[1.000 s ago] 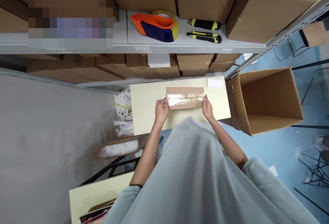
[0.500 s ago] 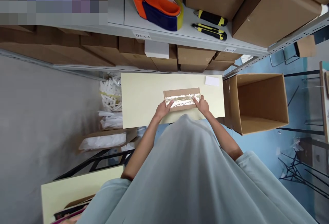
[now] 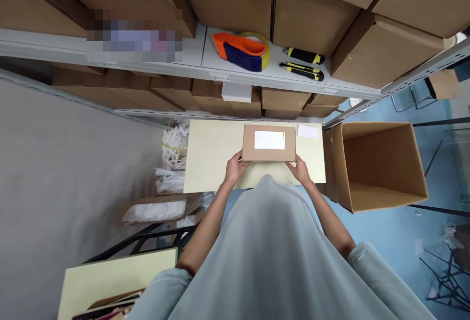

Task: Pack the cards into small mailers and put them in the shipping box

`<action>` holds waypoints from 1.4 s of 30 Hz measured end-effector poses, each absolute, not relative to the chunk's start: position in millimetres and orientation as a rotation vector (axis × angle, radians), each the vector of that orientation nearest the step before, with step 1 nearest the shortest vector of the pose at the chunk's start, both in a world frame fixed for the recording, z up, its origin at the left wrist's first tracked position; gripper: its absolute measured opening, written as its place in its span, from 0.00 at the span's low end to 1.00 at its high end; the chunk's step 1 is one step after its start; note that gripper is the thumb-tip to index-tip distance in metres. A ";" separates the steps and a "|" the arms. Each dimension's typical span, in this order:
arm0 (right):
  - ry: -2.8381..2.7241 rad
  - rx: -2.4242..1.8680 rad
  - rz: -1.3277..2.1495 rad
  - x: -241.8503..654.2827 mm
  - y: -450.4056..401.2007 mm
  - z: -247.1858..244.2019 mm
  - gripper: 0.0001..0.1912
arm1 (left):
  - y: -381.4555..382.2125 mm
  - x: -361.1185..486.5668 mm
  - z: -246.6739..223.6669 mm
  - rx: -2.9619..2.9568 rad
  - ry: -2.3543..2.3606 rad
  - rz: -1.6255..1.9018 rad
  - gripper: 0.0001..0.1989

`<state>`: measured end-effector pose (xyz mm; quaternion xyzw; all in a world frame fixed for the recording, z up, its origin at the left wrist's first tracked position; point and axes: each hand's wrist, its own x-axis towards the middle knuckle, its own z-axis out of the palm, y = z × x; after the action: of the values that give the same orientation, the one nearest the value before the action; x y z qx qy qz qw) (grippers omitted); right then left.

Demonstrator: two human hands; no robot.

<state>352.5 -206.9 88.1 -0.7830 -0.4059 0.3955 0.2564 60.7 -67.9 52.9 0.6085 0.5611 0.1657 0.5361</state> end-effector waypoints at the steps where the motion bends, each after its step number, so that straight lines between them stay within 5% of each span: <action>1: -1.095 -2.153 1.091 352.0 -208.0 81.7 0.28 | -71.9 64.3 49.7 1.454 1.360 0.385 0.34; 7: -1.006 -2.222 1.282 349.5 -209.5 46.6 0.37 | -93.9 73.2 23.0 1.456 1.529 0.158 0.36; 13: -0.790 -2.022 1.400 360.2 -211.6 54.7 0.62 | -88.9 57.1 15.5 1.283 1.311 0.288 0.55; 20: -0.851 -1.886 1.330 353.9 -208.5 74.2 0.33 | -79.0 60.8 36.8 1.236 1.218 0.368 0.39; 29: -0.758 -1.961 1.337 334.7 -197.4 79.1 0.31 | -67.6 42.8 24.8 1.350 1.276 0.267 0.36; 33: -0.580 -2.016 1.239 350.7 -202.8 74.5 0.31 | -71.3 58.1 34.0 1.524 1.498 0.364 0.42; 38: -0.367 -2.119 0.984 411.9 -209.7 69.6 0.27 | -71.5 142.3 77.1 1.722 1.304 0.693 0.33; 42: -0.336 -2.168 0.927 469.0 -194.8 53.5 0.31 | -72.2 243.9 80.9 1.614 1.054 0.610 0.31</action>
<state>469.0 -194.8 53.5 -0.8454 -0.1310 0.3616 0.3707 243.9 -72.2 80.9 0.6763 0.4419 0.2554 0.5311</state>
